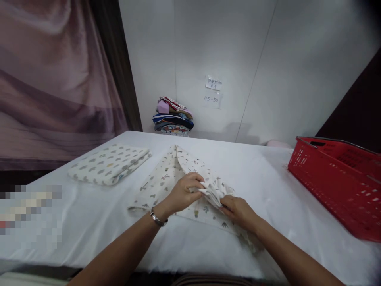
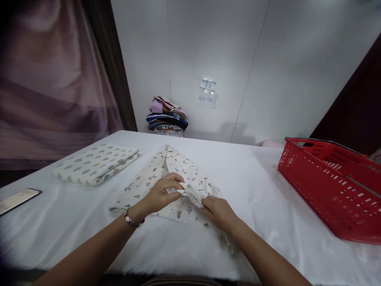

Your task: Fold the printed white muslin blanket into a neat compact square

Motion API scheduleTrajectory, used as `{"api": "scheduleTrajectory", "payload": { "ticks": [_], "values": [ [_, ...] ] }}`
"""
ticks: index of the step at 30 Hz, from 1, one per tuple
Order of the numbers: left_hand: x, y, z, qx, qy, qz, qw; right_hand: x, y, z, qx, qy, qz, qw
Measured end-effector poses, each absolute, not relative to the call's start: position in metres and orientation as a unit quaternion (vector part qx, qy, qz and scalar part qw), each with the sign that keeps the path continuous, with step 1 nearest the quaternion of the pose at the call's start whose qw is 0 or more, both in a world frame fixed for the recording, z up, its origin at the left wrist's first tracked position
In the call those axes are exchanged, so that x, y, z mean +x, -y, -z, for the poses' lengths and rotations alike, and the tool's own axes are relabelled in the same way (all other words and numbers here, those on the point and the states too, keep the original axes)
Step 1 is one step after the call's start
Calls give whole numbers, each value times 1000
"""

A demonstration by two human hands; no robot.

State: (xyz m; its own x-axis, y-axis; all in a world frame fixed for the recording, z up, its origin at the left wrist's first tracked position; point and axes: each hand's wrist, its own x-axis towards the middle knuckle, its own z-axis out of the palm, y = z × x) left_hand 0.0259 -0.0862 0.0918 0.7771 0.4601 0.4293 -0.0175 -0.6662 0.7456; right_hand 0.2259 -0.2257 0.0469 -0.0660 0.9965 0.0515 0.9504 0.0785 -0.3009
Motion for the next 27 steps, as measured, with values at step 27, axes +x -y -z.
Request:
{"api": "scheduleTrajectory", "payload": {
  "ticks": [27],
  "values": [
    [87,80,-123,787,-152,-316,508,229,240,-61,-668,678,-171,255]
  ]
}}
